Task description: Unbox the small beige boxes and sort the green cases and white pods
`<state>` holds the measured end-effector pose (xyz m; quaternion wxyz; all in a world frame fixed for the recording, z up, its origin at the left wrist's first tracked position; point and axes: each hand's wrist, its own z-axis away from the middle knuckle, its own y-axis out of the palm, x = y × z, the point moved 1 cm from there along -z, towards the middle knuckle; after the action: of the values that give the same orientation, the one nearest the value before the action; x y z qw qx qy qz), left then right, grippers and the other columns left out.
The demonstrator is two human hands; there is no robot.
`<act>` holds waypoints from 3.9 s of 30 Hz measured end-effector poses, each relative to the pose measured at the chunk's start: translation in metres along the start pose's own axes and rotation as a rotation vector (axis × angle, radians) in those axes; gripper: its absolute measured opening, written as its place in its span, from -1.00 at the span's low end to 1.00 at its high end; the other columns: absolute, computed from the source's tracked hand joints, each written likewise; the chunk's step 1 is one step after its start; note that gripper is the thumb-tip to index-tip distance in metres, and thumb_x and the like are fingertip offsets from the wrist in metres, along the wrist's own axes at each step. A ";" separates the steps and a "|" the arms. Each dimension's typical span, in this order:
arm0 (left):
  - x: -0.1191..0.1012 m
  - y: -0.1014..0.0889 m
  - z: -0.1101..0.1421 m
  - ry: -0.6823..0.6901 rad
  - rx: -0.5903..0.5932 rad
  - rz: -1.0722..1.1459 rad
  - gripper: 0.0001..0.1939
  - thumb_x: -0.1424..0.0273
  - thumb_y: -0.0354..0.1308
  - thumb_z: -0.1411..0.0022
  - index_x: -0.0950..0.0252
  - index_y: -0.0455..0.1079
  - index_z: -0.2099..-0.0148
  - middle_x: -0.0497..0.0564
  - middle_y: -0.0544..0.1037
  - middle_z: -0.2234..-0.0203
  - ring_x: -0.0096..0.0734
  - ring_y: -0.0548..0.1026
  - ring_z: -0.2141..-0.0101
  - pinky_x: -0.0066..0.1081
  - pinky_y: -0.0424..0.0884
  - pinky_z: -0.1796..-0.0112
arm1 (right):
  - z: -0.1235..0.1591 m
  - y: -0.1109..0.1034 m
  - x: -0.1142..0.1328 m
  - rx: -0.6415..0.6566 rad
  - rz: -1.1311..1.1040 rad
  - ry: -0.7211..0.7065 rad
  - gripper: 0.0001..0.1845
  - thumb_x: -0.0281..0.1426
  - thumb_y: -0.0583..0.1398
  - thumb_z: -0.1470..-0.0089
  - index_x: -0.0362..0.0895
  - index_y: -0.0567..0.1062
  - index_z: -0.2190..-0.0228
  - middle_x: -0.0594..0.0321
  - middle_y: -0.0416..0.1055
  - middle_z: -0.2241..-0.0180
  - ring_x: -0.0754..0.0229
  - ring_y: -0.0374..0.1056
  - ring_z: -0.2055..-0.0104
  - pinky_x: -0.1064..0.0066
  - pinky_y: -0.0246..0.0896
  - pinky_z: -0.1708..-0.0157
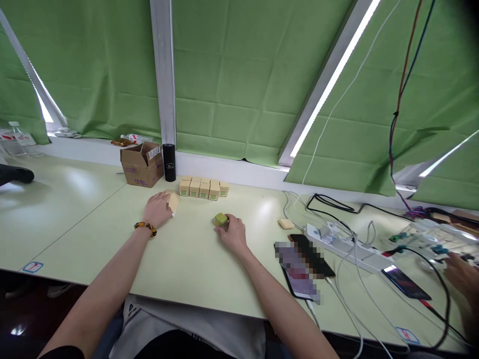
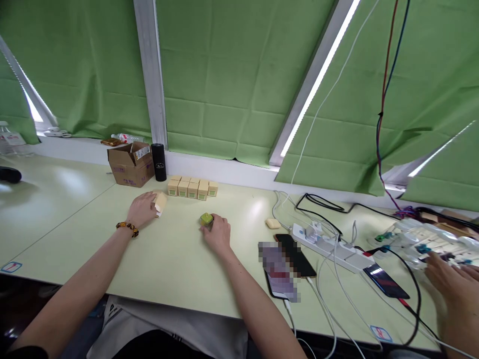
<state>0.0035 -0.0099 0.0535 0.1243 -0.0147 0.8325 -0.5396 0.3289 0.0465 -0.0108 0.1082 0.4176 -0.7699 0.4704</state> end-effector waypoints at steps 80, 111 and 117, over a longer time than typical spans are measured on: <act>-0.118 0.015 0.067 0.205 0.313 0.971 -0.46 0.32 0.33 -0.19 0.16 0.37 -0.21 0.07 0.58 0.00 -0.10 0.51 -0.05 -0.11 0.43 -0.09 | 0.016 -0.018 0.049 0.104 -0.585 0.147 -0.77 -0.16 0.17 -0.28 -0.04 0.52 0.25 0.18 0.60 0.13 0.11 0.50 0.23 0.28 0.39 0.30; -0.112 0.038 0.065 0.110 0.304 0.922 -0.19 0.32 0.51 0.04 0.17 0.33 -0.26 0.24 0.46 -0.14 0.08 0.46 -0.18 0.07 0.36 -0.20 | -0.002 -0.010 0.022 -0.057 -0.962 0.409 -0.53 0.09 0.31 -0.05 -0.04 0.39 0.38 0.22 0.52 0.35 0.08 0.49 0.32 0.15 0.53 0.32; -0.116 0.009 0.064 0.291 0.072 0.886 -0.24 0.37 0.41 -0.15 0.09 0.25 -0.36 0.15 0.36 -0.20 -0.06 0.31 -0.29 0.03 0.29 -0.30 | 0.002 -0.020 0.037 -0.042 -1.001 0.363 -0.52 0.08 0.35 -0.04 -0.05 0.41 0.39 0.29 0.48 0.43 0.14 0.44 0.43 0.22 0.51 0.45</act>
<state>0.1310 -0.0447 0.0427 0.2249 0.4224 0.7483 -0.4594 0.3208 0.0206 0.0212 0.4592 0.6436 -0.4545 0.4102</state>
